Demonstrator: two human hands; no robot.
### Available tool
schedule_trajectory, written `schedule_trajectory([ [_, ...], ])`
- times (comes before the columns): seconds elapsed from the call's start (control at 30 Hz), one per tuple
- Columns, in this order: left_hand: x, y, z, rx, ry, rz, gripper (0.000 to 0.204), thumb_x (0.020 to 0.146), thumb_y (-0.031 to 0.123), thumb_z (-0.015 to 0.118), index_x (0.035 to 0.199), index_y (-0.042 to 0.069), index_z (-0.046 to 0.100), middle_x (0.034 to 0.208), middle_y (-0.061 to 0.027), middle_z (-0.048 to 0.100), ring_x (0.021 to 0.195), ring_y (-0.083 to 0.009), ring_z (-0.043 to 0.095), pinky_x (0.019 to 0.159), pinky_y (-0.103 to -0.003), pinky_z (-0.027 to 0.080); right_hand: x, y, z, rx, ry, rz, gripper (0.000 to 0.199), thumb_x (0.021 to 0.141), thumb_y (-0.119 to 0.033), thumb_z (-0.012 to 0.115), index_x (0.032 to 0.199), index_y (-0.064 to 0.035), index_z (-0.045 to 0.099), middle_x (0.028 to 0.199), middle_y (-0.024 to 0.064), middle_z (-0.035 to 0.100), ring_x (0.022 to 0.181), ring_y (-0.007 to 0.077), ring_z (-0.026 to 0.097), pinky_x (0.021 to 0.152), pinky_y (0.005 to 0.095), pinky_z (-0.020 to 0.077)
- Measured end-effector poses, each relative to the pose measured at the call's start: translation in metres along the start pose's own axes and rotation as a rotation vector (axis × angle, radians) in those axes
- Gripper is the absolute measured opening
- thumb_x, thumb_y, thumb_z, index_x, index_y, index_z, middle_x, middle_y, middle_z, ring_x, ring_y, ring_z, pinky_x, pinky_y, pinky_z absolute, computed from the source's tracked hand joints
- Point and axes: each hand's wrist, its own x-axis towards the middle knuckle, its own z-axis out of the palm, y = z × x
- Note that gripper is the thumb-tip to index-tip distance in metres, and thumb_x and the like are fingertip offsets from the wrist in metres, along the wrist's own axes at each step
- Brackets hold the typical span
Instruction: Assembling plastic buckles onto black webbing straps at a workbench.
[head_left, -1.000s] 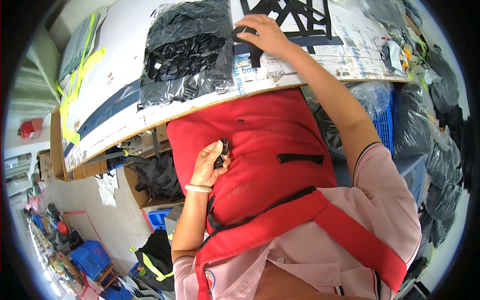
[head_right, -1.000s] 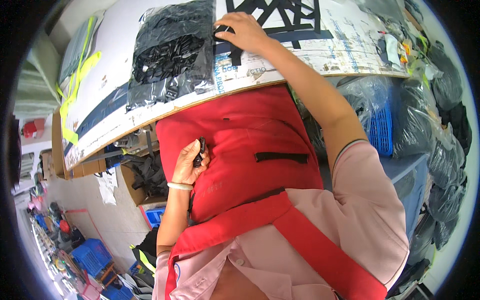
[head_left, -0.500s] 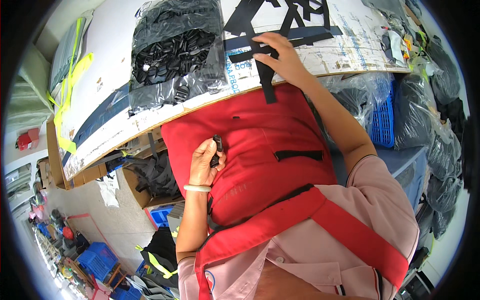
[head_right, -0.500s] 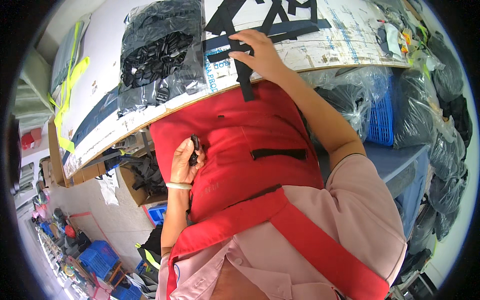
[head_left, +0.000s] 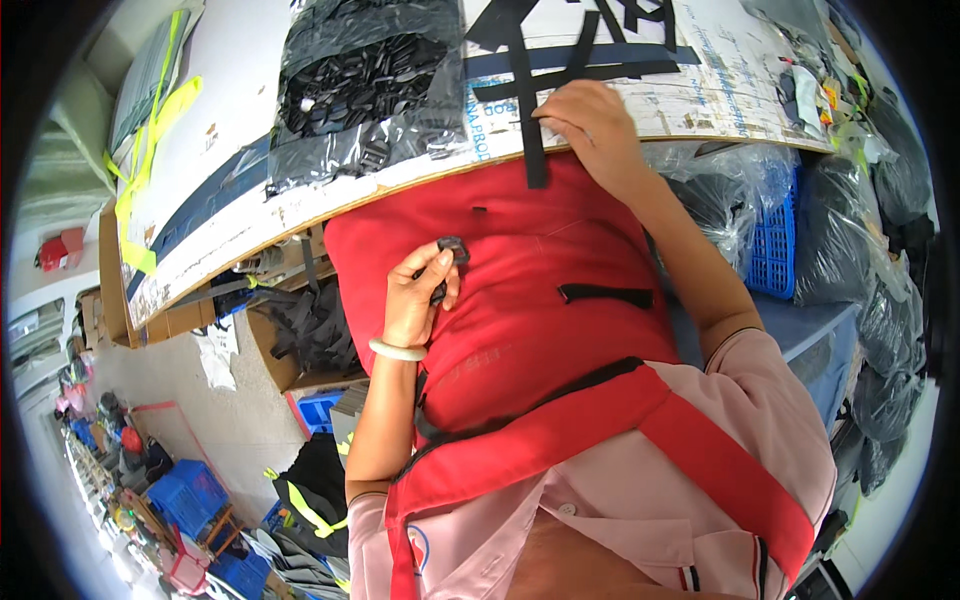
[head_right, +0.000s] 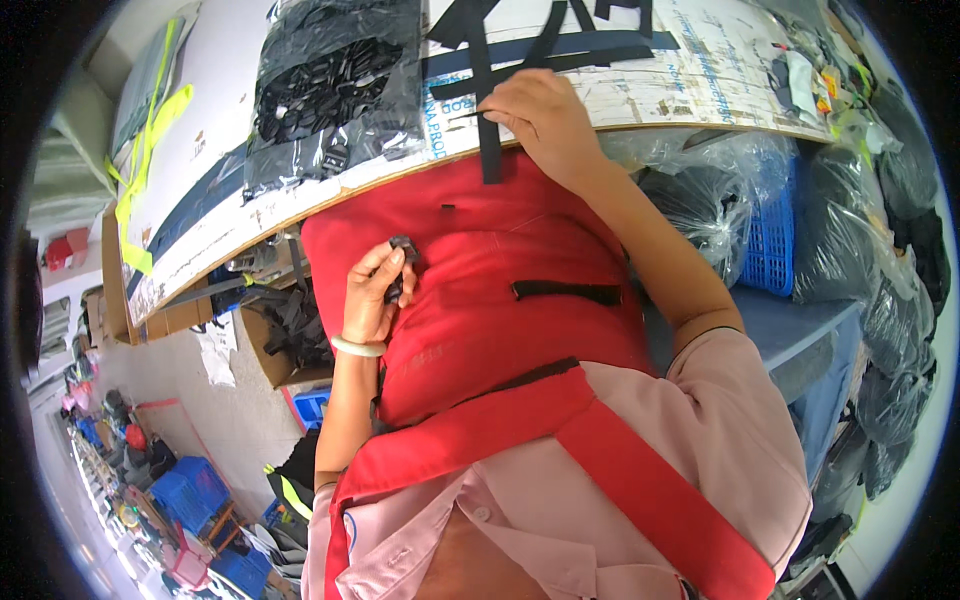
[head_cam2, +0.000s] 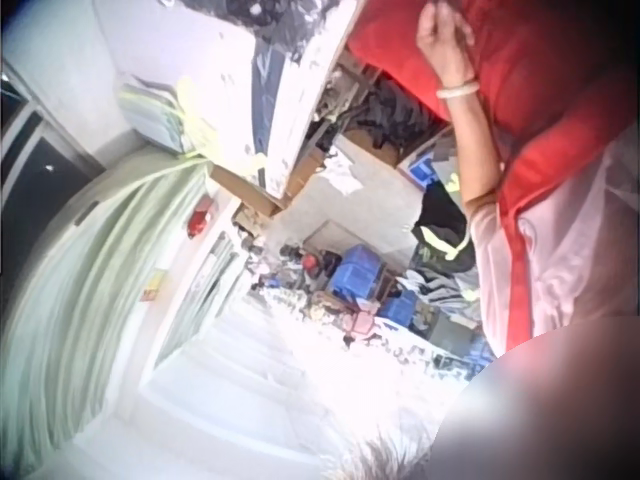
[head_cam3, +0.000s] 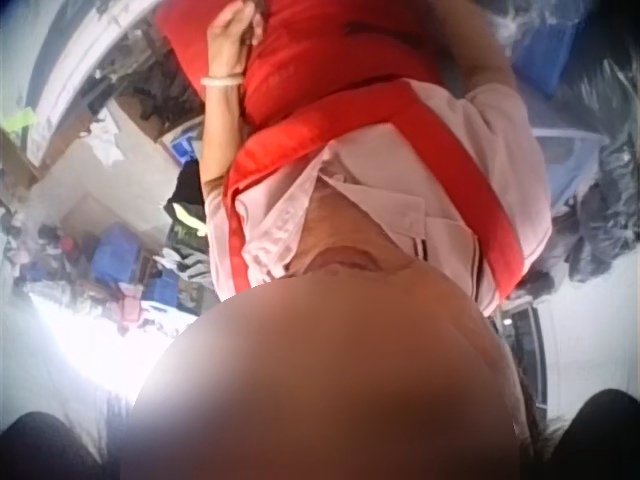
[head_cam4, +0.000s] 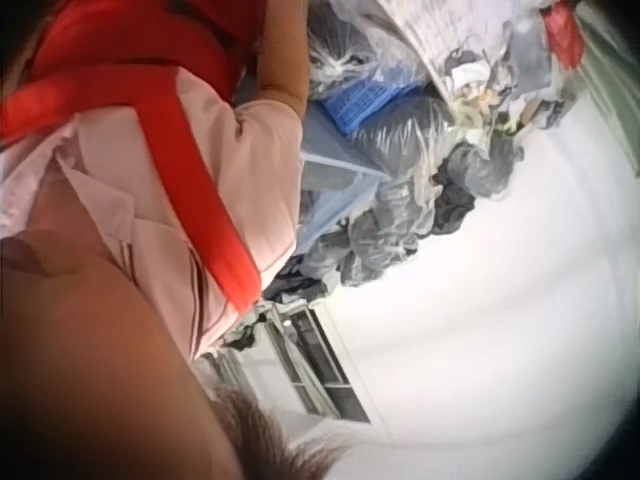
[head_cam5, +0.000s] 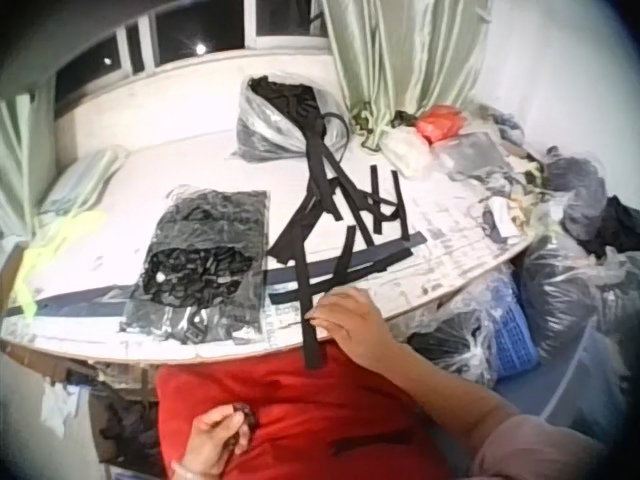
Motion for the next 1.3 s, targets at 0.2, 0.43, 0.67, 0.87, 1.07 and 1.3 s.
schedule_trajectory([
  [0.2,-0.009,0.016,0.020,0.010,0.119,0.178,0.013,0.089,0.008,0.064,0.096,-0.003,0.066,0.071,-0.0053,0.061,0.051,-0.0075,0.050,0.042,-0.019,0.036,0.023,-0.125,-0.038,0.489,-0.269,0.288,0.012,0.089,-0.012,0.061,0.092,-0.0019,0.065,0.079,0.0046,0.064,0.070,0.0115,0.057,0.067,0.0244,0.0448],
  [0.43,-0.016,0.023,0.030,0.223,0.207,0.344,0.011,0.087,0.002,0.065,0.097,-0.001,0.068,0.075,0.0002,0.062,0.056,-0.0031,0.050,0.047,-0.016,0.037,-0.015,-0.121,0.025,1.031,-0.659,0.830,0.020,0.092,-0.022,0.061,0.084,-0.0031,0.064,0.066,-0.0074,0.054,0.059,-0.0003,0.044,0.050,0.0173,0.0315],
  [0.67,-0.012,0.018,0.017,0.686,0.269,0.756,0.013,0.081,-0.004,0.068,0.093,-0.002,0.068,0.071,-0.0018,0.058,0.060,-0.0061,0.051,0.052,-0.020,0.039,-0.012,-0.123,0.033,1.123,-0.662,0.940,0.018,0.092,-0.021,0.061,0.083,-0.0061,0.065,0.065,-0.0083,0.052,0.057,-0.0011,0.043,0.049,0.0164,0.0307],
  [0.87,-0.009,0.020,0.011,0.960,0.289,0.938,0.013,0.081,-0.001,0.069,0.093,-0.002,0.068,0.077,-0.0094,0.062,0.061,-0.0118,0.057,0.057,-0.025,0.047,-0.015,-0.122,0.051,1.086,-0.510,0.921,0.024,0.091,-0.025,0.061,0.099,-0.0019,0.064,0.078,-0.0006,0.063,0.069,0.0036,0.056,0.060,0.0190,0.0431],
  [1.07,-0.018,0.018,0.006,-0.068,0.115,0.208,0.015,0.087,0.004,0.064,0.100,-0.003,0.065,0.080,-0.0097,0.065,0.058,-0.0129,0.058,0.044,-0.023,0.043,-0.016,-0.114,0.055,1.356,-0.638,0.948,0.019,0.093,-0.015,0.060,0.107,-0.0028,0.062,0.090,0.0011,0.061,0.075,0.0034,0.056,0.063,0.0161,0.0438],
  [1.3,-0.010,0.024,0.013,-0.199,0.159,0.164,0.021,0.086,0.010,0.068,0.100,-0.006,0.065,0.077,-0.0100,0.065,0.052,-0.0121,0.058,0.036,-0.019,0.037,-0.015,-0.140,0.039,0.838,-0.226,0.286,0.010,0.090,-0.008,0.061,0.095,0.0003,0.064,0.082,0.0027,0.059,0.067,0.0088,0.058,0.062,0.0219,0.0485],
])
